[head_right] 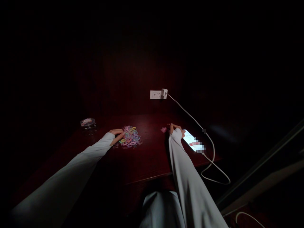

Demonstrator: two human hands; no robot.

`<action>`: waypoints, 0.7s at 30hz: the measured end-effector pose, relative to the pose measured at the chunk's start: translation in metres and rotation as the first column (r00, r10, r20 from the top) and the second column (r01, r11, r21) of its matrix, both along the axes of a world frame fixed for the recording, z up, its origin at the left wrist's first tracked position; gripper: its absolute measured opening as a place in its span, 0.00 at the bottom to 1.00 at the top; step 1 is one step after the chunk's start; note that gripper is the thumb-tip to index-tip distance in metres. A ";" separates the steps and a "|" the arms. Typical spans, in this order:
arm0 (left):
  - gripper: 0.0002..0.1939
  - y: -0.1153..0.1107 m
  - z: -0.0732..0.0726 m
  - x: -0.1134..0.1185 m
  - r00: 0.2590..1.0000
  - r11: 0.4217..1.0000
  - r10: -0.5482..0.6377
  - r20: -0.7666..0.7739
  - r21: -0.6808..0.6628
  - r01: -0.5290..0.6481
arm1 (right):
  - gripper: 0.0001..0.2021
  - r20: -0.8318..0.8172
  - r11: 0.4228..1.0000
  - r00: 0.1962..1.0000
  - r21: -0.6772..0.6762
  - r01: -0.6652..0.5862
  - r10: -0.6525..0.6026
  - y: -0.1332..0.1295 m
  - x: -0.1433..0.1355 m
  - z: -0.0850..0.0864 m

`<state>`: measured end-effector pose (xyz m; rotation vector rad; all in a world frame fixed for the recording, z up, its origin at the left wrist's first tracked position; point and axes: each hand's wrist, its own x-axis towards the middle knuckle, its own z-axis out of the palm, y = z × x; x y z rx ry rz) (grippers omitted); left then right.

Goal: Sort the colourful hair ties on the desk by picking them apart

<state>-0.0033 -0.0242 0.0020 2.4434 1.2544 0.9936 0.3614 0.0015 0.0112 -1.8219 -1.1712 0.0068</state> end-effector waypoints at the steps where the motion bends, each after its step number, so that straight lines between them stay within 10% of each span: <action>1: 0.23 0.001 0.000 -0.001 1.000 1.000 0.006 0.003 -0.002 -0.006 | 0.24 -0.040 0.999 0.999 0.042 -0.003 0.004 0.001 0.001 0.001; 7: 0.22 0.000 0.001 -0.001 1.000 1.000 -0.005 -0.019 0.007 0.005 | 0.21 0.074 0.931 0.980 0.306 -0.198 0.184 0.010 0.001 0.003; 21: 0.21 -0.015 0.012 0.005 0.999 1.000 0.010 -0.035 0.001 -0.010 | 0.21 0.032 0.946 0.946 0.026 -0.323 0.322 0.018 -0.006 -0.020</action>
